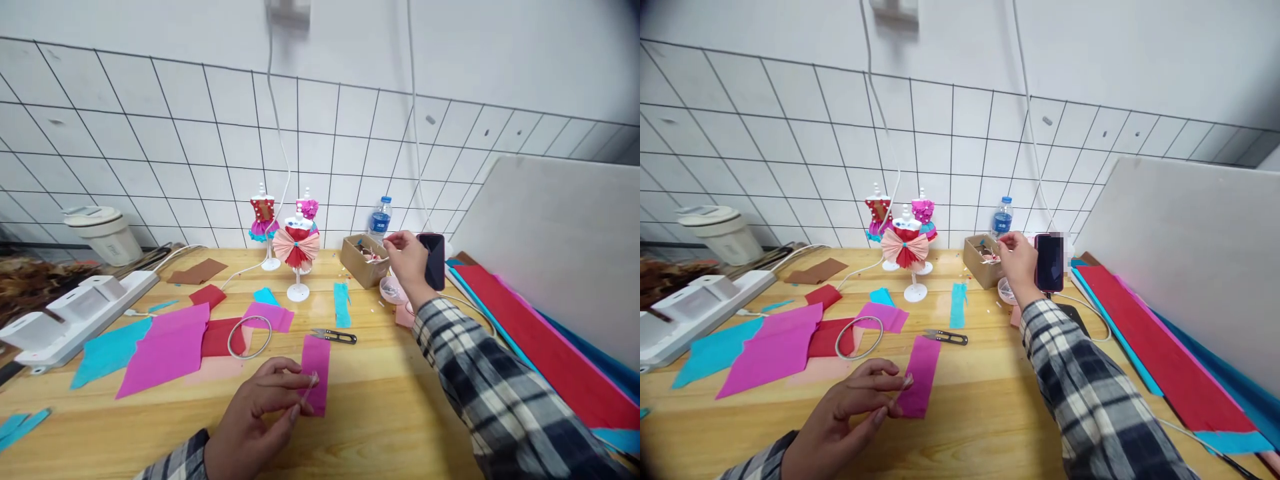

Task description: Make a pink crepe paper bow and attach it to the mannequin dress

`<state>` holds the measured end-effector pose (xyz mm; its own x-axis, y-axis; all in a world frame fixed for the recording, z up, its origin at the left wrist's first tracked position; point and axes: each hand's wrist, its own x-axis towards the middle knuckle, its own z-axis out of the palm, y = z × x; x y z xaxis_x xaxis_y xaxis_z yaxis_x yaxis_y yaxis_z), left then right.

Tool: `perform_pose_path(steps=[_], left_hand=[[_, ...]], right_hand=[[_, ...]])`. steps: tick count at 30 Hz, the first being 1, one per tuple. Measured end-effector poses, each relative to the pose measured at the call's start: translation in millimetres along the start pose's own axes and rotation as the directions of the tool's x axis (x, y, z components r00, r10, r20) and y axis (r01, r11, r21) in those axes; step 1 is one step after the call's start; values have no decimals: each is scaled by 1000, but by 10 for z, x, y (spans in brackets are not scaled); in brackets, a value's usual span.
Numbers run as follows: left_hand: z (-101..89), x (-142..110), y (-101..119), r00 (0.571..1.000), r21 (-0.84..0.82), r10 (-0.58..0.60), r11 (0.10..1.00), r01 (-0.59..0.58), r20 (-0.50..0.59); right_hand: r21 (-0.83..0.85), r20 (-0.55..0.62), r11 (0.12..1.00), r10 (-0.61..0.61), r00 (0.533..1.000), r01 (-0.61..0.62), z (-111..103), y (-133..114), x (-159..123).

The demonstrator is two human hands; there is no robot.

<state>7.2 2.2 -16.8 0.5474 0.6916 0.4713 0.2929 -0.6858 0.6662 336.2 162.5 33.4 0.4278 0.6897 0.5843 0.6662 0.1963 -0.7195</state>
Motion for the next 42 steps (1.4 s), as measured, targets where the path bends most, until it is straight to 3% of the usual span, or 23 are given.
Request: perform_pose_path(steps=[3,6,9,11,12,13,15,16,18,24,27,32,38,40,42], left_hand=[[15,-28,-65,1000,-9,-12,1000,12,-13],[13,-28,-93,999,-46,-26,999,25,-34],[-5,-2,-70,998,-73,-55,996,56,16],[-15,15,-51,995,-129,-97,987,101,33],[-17,21,-46,992,-176,-122,976,127,37],[-18,25,-43,988,-227,-147,962,153,45],[-17,32,-41,979,-314,-184,928,201,82],[-15,37,-38,975,-338,-195,915,221,109],[-9,50,-26,965,-350,-202,903,250,168],[12,89,16,947,-289,-184,921,260,264],[21,91,-5,951,-275,-189,927,255,244],[29,71,-81,951,-156,-269,944,292,151],[-30,66,-120,957,-117,-271,952,282,100],[-34,67,-112,953,-147,-284,943,297,106],[-21,64,-96,950,-194,-286,932,306,125]], right_hand=[[-108,96,994,-18,995,28,143,183,44],[-171,139,983,-49,989,73,144,245,19],[-183,115,976,-97,989,117,14,102,-175],[-132,122,976,-157,980,173,-108,-104,-475],[4,192,965,-259,947,263,-170,-227,-671],[177,337,932,-360,870,317,-227,-352,-884],[449,574,859,-487,658,245,-313,-575,-1307],[512,631,839,-514,581,186,-334,-657,-1489],[555,657,820,-535,531,140,-328,-746,-1751],[509,650,857,-447,615,85,-222,-678,-1887],[490,650,865,-444,617,107,-229,-656,-1866],[350,724,924,-372,581,156,-226,-570,-1860],[270,675,958,-258,692,94,-264,-458,-1779],[249,617,956,-282,735,157,-294,-480,-1760],[321,578,917,-389,718,237,-310,-531,-1778]])
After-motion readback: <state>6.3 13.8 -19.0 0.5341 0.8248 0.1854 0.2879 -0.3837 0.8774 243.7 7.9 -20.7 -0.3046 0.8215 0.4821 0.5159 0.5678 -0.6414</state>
